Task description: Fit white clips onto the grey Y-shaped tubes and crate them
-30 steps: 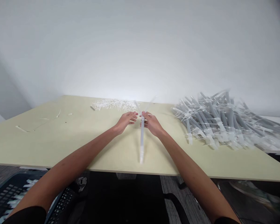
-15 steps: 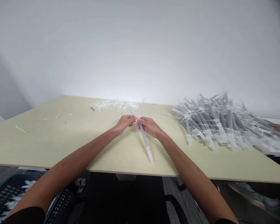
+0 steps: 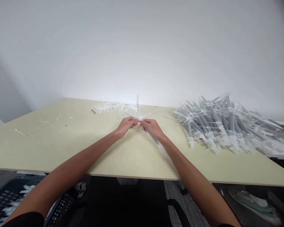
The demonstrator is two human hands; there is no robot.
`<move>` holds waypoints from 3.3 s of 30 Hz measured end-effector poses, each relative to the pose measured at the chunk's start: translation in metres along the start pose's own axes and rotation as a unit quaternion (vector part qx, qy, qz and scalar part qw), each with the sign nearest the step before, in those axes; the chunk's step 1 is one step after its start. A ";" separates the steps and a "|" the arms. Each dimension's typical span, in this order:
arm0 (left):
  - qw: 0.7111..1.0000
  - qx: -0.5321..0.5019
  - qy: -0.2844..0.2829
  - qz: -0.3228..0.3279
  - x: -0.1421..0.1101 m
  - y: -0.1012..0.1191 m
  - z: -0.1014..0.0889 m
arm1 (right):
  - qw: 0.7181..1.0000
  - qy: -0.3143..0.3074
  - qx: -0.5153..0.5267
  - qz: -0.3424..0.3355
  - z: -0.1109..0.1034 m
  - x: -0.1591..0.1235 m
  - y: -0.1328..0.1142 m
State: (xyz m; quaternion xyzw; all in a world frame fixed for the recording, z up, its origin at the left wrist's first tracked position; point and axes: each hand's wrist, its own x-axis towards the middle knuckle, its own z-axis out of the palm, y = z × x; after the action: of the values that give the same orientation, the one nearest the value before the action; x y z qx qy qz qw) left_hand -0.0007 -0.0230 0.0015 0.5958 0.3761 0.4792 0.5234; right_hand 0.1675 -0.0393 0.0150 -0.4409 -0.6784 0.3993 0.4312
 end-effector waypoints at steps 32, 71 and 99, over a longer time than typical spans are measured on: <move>0.999 -0.032 0.018 0.001 0.003 -0.014 0.007 | 0.976 0.045 -0.208 -0.053 0.009 -0.003 -0.002; 0.767 0.624 -0.037 0.144 0.050 -0.053 -0.076 | 0.958 0.119 0.262 -0.008 -0.014 0.002 -0.009; 0.979 0.041 0.190 -0.058 0.050 -0.038 -0.061 | 0.951 0.095 0.295 0.005 -0.011 0.002 -0.005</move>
State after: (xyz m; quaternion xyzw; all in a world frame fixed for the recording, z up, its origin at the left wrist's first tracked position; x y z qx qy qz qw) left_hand -0.0451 0.0468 -0.0271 0.4919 0.5220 0.5367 0.4443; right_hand 0.1760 -0.0367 0.0231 -0.3339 -0.4841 0.5399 0.6023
